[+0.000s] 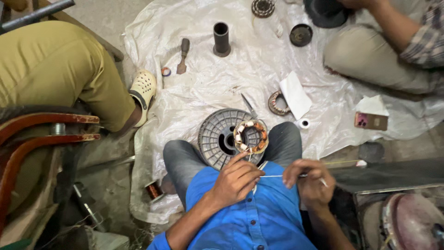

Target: The person sits on the floor and wraps white string around the copper windings of a motor stator to secure them. The person repeatedly pulls the string tight and adjusts the windings by hand.

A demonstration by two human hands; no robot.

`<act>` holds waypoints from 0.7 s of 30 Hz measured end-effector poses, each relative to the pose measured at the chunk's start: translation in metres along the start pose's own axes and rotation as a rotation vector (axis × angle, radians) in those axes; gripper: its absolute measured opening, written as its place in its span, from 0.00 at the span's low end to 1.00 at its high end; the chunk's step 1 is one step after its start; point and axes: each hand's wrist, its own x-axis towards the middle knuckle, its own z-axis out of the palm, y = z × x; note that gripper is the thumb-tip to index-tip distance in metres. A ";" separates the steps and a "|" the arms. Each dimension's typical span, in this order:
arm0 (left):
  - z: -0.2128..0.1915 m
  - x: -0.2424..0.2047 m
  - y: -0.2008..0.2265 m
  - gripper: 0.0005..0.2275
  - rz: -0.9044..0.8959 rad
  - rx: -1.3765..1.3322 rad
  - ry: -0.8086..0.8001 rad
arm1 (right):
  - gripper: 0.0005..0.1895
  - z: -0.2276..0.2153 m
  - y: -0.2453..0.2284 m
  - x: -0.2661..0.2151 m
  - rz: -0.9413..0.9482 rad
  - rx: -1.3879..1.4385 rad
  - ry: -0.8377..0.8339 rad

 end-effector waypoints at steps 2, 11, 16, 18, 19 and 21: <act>0.001 0.002 -0.003 0.09 -0.002 -0.030 0.012 | 0.18 -0.008 -0.001 0.010 0.122 -0.093 0.219; -0.015 0.015 0.023 0.20 0.050 0.039 0.209 | 0.07 0.035 0.006 0.025 0.006 -1.211 -0.271; -0.008 0.015 0.017 0.08 0.025 0.040 0.142 | 0.15 0.040 0.003 0.018 -0.015 -1.070 -0.325; -0.007 0.012 0.017 0.07 0.017 -0.024 0.154 | 0.10 0.037 0.002 0.019 -0.041 -1.035 -0.315; -0.008 0.010 0.016 0.07 0.014 -0.060 0.157 | 0.12 0.034 0.002 0.020 -0.022 -1.008 -0.350; -0.010 0.009 0.015 0.07 -0.010 -0.105 0.170 | 0.15 0.028 0.000 0.020 0.019 -0.949 -0.423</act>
